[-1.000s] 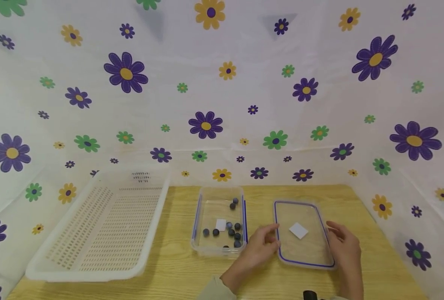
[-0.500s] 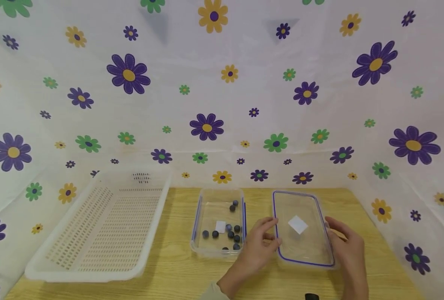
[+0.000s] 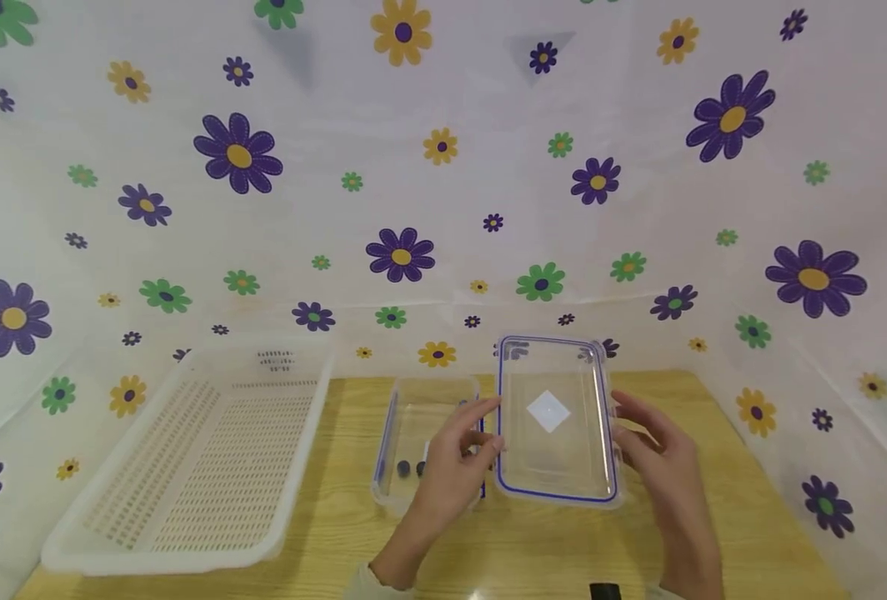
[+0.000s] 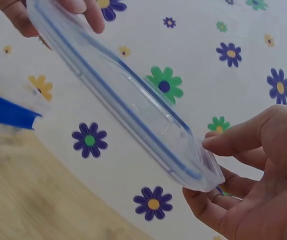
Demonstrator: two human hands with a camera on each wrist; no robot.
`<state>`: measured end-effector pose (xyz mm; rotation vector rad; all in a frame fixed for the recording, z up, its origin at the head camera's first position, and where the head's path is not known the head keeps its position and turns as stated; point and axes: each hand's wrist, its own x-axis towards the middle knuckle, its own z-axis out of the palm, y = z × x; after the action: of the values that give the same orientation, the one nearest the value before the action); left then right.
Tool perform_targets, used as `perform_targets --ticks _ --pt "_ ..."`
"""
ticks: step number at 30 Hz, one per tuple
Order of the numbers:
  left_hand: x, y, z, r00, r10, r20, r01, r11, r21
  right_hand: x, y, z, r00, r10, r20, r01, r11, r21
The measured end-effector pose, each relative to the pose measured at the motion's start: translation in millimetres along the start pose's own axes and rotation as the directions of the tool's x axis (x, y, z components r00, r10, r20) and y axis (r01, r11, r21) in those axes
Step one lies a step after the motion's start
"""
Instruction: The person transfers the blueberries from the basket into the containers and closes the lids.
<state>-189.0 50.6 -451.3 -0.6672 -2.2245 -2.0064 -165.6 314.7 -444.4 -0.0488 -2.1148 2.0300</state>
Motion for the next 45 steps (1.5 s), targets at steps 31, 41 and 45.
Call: perform_targets --ticks 31,41,45 --pt "-17.8 22.0 -106.0 0.950 0.102 -0.294 -0.022 0.964 0.263 -6.6 -41.0 112.1 0.974 -0.220 0.047 0.225 0.953 -0.201" --pt "-14.1 28.9 -122.4 0.957 0.092 -0.276 -0.065 0.992 0.105 -9.5 -46.7 118.3 0.969 -0.235 0.076 0.243 0.961 -0.129" --pt "-12.3 25.5 -127.6 0.973 0.016 -0.229 -0.012 1.000 0.017 -7.9 -39.5 122.7 0.983 -0.166 0.076 0.175 0.976 -0.130"
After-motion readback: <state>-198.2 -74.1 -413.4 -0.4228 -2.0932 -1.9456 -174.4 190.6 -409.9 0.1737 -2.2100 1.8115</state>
